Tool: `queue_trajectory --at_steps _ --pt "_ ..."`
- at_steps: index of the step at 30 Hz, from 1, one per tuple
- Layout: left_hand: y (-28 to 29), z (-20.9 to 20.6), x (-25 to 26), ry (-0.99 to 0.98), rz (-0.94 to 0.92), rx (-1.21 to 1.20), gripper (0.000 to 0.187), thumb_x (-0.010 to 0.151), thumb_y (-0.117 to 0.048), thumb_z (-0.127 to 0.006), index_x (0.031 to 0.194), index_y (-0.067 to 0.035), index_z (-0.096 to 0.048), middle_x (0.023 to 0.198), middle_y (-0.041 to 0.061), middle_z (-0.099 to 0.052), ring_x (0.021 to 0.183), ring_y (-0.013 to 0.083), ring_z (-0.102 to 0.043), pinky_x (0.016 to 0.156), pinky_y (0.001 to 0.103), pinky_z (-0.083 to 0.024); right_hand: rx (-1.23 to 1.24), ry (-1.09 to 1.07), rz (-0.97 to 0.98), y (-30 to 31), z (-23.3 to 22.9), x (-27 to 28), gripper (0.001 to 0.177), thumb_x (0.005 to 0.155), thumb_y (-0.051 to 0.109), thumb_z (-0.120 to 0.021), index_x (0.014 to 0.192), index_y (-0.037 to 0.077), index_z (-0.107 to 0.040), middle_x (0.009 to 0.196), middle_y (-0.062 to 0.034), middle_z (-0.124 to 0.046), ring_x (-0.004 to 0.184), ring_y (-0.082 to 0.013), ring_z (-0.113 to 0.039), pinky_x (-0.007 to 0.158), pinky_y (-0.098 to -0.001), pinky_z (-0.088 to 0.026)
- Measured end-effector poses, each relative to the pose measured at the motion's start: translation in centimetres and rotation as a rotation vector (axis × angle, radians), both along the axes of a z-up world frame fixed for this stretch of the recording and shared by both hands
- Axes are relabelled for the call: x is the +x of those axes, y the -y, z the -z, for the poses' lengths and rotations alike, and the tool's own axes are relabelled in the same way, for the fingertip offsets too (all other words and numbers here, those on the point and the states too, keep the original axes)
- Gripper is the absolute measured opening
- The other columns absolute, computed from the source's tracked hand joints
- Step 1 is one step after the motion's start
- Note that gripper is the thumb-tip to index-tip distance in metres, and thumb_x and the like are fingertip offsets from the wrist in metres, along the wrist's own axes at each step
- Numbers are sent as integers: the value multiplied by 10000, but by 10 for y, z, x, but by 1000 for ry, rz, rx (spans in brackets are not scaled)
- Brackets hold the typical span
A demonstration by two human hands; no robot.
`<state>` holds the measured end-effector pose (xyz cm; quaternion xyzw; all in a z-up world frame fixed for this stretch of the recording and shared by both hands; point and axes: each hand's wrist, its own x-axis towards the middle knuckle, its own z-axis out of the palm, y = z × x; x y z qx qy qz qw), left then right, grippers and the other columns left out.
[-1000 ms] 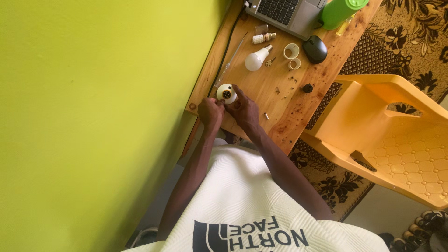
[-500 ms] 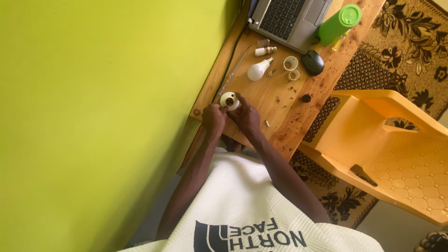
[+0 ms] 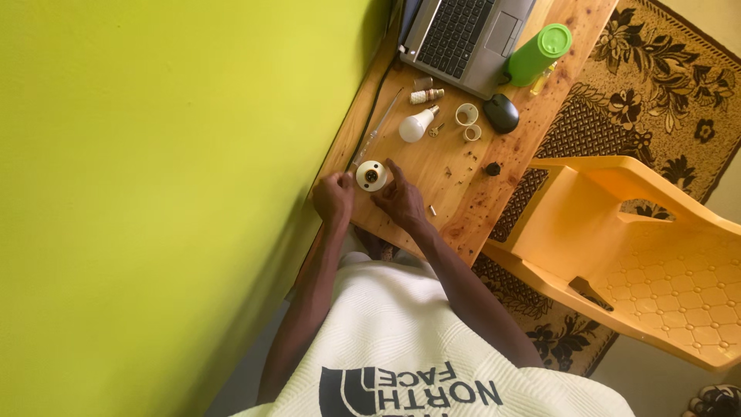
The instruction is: The person disassembles a white plastic light fixture base on a wooden table, removes the bulb, and manipulates internal components with a screwdriver. They repeatedly insert and remove the bulb and handle small parts while working at the table.
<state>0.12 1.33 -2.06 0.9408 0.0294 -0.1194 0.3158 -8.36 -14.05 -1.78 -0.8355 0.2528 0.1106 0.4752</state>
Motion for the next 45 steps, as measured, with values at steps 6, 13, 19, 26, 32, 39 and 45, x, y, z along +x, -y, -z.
queue_trajectory --at_steps 6,13,19,26,32,39,45 --pt "17 -15 36 171 235 -52 238 891 -261 -730 993 -47 -753 903 151 -747 799 332 -726 705 455 -563 13 11 1 -1 -1 1 956 775 208 -838 1585 133 -337 829 -68 -736 746 -224 -722 704 -364 -583" --pt "46 9 64 111 453 300 318 883 -307 -747 920 7 -710 883 194 -708 677 308 -725 603 456 -590 85 35 39 0 -6 -4 926 792 161 -809 1583 126 -329 838 -99 -729 768 -240 -718 726 -381 -584" --pt "50 -15 69 75 437 345 237 945 -255 -708 892 -24 -720 733 178 -724 622 283 -730 602 416 -601 128 181 107 1 5 -12 683 888 129 -707 1518 67 -452 877 -97 -745 761 -191 -727 729 -348 -592" --pt "25 -96 36 266 198 -130 189 934 -179 -684 990 -11 -749 775 154 -745 661 254 -727 614 383 -558 392 194 356 7 18 8 306 1019 211 -650 1243 8 -703 774 -70 -698 606 -98 -626 497 -282 -556" --pt "10 -149 14 241 144 -339 238 939 -143 -675 1124 -10 -745 884 125 -734 699 184 -700 633 337 -562 343 113 384 14 21 34 302 924 262 -728 1119 38 -781 844 -62 -765 648 -99 -659 538 -282 -545" --pt "6 -170 6 235 212 -291 232 1011 -224 -652 1122 -30 -715 906 114 -688 683 191 -673 612 330 -544 322 111 373 14 29 41 275 877 246 -796 1046 30 -809 855 -80 -791 718 -104 -696 638 -270 -564" --pt "11 -168 6 216 288 -259 269 1069 -272 -592 1139 -30 -688 987 145 -715 799 241 -732 647 362 -584 413 89 401 16 21 38 295 913 262 -763 1086 24 -783 882 -83 -790 587 -100 -650 492 -281 -525"
